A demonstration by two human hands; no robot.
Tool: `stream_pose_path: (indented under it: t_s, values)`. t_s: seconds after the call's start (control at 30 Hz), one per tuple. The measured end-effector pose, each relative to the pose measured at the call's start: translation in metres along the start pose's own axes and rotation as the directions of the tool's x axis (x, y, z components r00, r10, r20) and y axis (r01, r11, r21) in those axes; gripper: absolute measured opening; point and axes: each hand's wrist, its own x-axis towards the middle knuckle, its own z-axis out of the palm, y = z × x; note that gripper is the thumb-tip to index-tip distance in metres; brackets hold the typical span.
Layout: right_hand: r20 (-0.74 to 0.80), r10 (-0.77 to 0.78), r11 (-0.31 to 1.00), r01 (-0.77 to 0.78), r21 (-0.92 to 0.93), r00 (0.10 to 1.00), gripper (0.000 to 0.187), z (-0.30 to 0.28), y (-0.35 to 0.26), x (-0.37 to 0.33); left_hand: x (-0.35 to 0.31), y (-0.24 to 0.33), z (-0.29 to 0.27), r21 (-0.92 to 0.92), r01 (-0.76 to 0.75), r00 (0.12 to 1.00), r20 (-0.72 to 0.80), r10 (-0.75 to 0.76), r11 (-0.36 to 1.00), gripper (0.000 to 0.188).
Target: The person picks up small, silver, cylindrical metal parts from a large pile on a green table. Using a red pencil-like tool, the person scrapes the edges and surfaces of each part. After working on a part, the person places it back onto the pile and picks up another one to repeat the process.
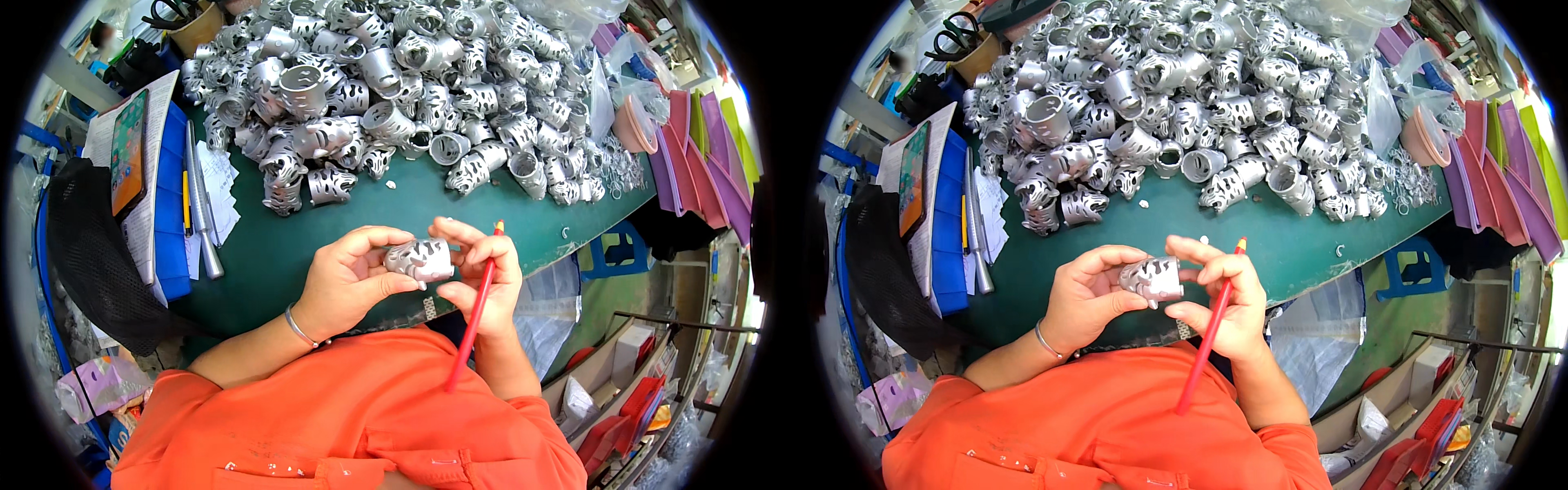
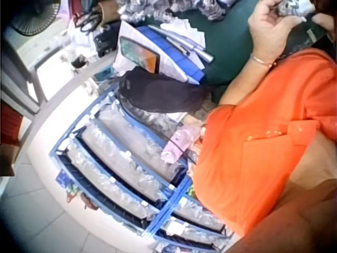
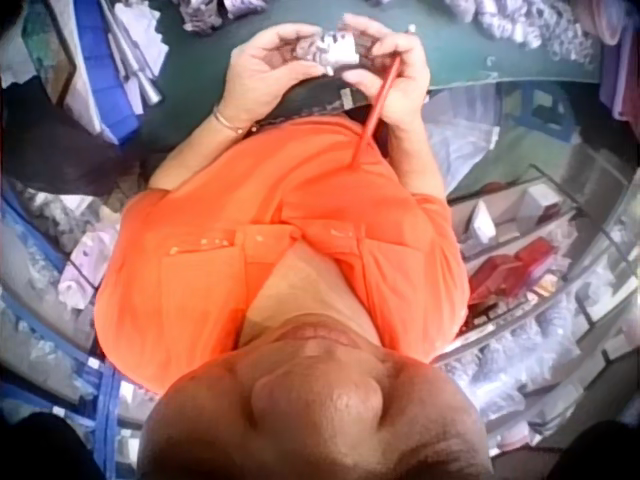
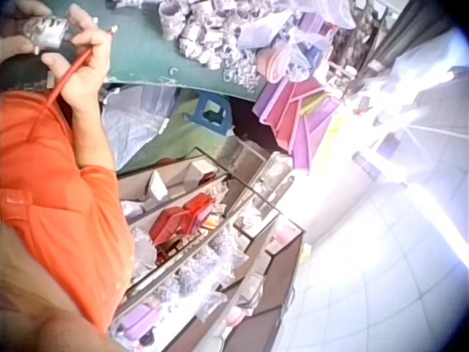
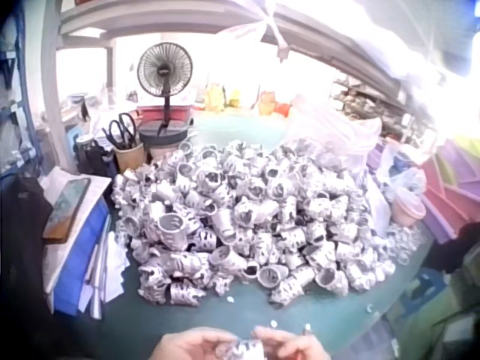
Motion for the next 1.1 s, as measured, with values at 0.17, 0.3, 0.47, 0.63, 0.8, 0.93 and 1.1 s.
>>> stream_pose_path:
  t_s: [0.17, 0.3, 0.47, 0.63, 0.8, 0.93, 1.1]
  values:
    - [-0.08, 0.185, 0.983, -0.184, 0.024, 0.979, 0.022, -0.005, -0.003, -0.005, 0.001, -0.001, 0.002, 0.064, -0.113, 0.994, 0.0, 0.113, 0.992, 0.041]
    - [-0.058, 0.173, 0.984, -0.17, 0.053, 0.983, 0.025, 0.002, -0.007, -0.002, 0.002, -0.004, 0.0, 0.202, -0.198, 0.98, 0.027, 0.197, 0.959, 0.041]
    - [-0.077, 0.2, 0.979, -0.195, 0.064, 0.977, 0.026, 0.005, -0.007, -0.003, 0.0, -0.005, 0.001, 0.156, -0.193, 0.981, 0.034, 0.19, 0.969, 0.039]
    - [-0.104, 0.291, 0.955, -0.295, -0.021, 0.951, 0.024, 0.003, -0.013, -0.004, -0.002, -0.002, 0.001, -0.05, 0.008, 1.0, 0.004, -0.008, 0.999, 0.035]
    - [-0.154, 0.305, 0.933, -0.327, -0.148, 0.94, 0.028, 0.003, -0.015, -0.004, 0.0, 0.002, 0.001, -0.083, 0.102, 0.994, -0.024, -0.104, 0.991, 0.031]
    - [-0.23, -0.01, 0.867, -0.106, -0.486, 0.973, 0.032, -0.002, -0.013, 0.001, 0.0, 0.002, -0.002, -0.071, 0.149, 0.987, -0.049, -0.152, 0.986, 0.029]
    - [-0.099, -0.306, 0.905, 0.258, -0.338, 0.947, 0.014, 0.016, -0.018, 0.0, 0.001, 0.0, -0.003, 0.022, 0.076, 0.994, -0.075, -0.074, 0.997, 0.027]
